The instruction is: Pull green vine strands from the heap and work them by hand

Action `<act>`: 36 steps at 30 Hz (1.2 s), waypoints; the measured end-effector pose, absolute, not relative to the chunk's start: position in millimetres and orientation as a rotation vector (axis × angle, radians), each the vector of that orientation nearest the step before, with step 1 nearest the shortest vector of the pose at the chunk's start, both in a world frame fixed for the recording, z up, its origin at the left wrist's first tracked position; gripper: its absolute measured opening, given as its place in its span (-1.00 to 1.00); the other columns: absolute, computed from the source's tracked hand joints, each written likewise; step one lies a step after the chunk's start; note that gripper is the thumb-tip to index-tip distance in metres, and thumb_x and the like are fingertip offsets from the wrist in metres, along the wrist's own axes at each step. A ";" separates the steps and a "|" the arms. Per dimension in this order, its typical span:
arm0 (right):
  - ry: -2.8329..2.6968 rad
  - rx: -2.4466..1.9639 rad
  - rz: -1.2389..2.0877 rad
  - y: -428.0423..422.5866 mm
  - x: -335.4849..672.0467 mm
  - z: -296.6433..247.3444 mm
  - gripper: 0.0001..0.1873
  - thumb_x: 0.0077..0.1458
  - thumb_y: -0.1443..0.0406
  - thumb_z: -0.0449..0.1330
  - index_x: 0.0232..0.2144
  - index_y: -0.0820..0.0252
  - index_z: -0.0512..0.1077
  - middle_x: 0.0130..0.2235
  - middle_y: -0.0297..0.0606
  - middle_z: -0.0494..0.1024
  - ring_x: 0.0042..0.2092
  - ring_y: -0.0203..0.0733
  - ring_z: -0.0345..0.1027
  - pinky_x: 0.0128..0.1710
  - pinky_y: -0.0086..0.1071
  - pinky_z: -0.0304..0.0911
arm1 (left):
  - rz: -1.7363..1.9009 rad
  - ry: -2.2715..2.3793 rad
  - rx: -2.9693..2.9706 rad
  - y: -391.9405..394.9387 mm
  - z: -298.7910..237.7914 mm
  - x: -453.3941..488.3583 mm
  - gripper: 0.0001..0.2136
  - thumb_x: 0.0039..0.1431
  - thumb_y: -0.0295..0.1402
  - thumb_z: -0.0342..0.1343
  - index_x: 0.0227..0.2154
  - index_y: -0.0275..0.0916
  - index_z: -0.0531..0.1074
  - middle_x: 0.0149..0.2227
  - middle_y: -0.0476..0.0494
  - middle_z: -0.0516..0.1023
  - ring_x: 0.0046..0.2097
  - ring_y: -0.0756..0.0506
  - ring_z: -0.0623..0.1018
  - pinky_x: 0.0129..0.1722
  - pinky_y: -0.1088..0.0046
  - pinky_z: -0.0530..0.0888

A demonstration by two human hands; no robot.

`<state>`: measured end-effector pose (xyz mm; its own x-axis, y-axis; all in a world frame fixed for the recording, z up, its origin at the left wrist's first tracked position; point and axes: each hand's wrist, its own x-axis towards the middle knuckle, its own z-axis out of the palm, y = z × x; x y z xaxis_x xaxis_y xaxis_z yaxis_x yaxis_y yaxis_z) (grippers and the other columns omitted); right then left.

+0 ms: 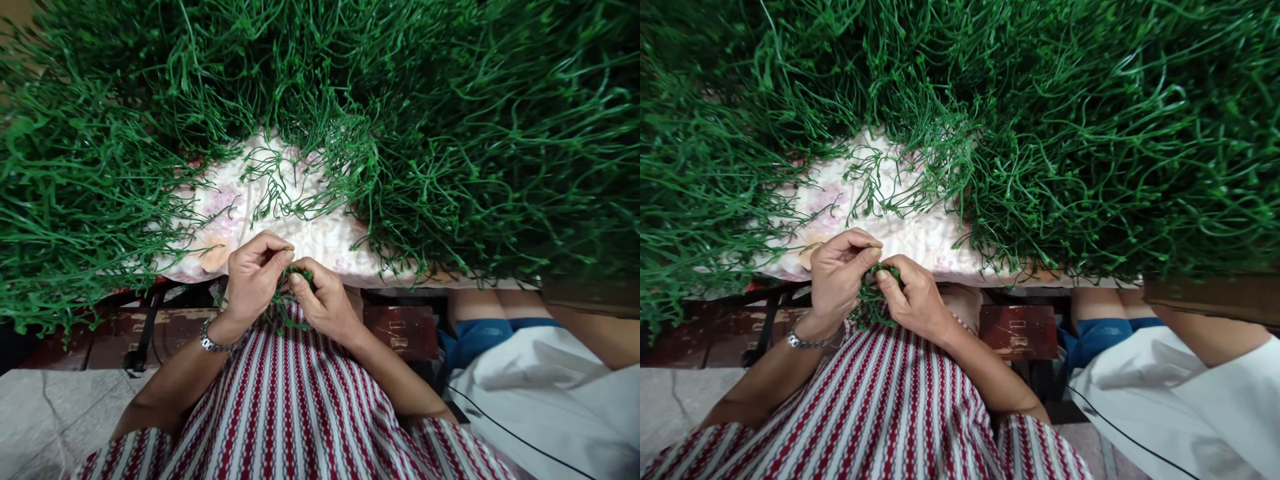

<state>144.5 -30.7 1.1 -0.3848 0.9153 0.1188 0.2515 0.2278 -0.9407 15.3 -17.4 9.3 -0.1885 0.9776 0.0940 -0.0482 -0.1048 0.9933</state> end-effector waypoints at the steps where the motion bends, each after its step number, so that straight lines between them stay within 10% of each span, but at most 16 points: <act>1: -1.738 -1.080 1.233 -31.6 143.8 -0.5 -0.78 0.21 0.22 -0.04 -0.33 0.25 0.31 -0.43 -0.32 0.36 -0.39 -0.35 0.23 -0.36 -0.47 0.16 | 1.475 1.255 1.161 -16.8 7.5 17.0 -0.94 -0.05 -0.52 0.18 -0.54 -0.25 0.45 -0.52 0.05 0.41 -0.45 0.08 0.39 -0.46 0.61 0.31; 18: -1.347 -1.026 1.699 -31.0 146.1 -4.2 -0.76 0.07 0.18 0.15 -0.45 0.28 0.35 -0.49 -0.38 0.32 -0.45 -0.41 0.17 -0.42 -0.52 0.12 | 1.452 1.131 0.793 -23.0 3.2 27.1 -0.94 -0.07 -0.49 0.21 -0.53 -0.27 0.43 -0.56 0.01 0.46 -0.52 0.09 0.40 -0.56 0.63 0.28; 27: -1.751 -0.502 1.387 -30.1 155.9 -11.2 -0.82 0.12 0.27 0.11 -0.47 0.25 0.34 -0.50 -0.35 0.31 -0.43 -0.36 0.20 -0.41 -0.44 0.16 | 1.377 0.978 0.631 -16.7 23.6 5.6 -0.87 -0.05 -0.41 0.20 -0.50 -0.25 0.33 -0.69 0.08 0.35 -0.69 0.11 0.25 -0.72 0.63 0.21; 36: -1.391 -0.883 0.925 -14.4 184.5 14.3 -0.80 0.21 0.24 0.00 -0.44 0.18 0.27 -0.38 -0.24 0.45 -0.26 -0.21 0.32 -0.08 -0.19 0.21 | 1.549 1.033 0.769 -11.9 28.9 -1.7 -0.93 -0.03 -0.50 0.17 -0.52 -0.27 0.38 -0.60 0.01 0.44 -0.58 0.02 0.43 -0.62 0.54 0.35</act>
<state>184.5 -14.4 14.3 -0.0263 0.9167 0.3986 -0.0126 0.3984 -0.9171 -1.7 -11.9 28.9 -0.2207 0.9744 -0.0438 -0.4150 -0.0532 0.9083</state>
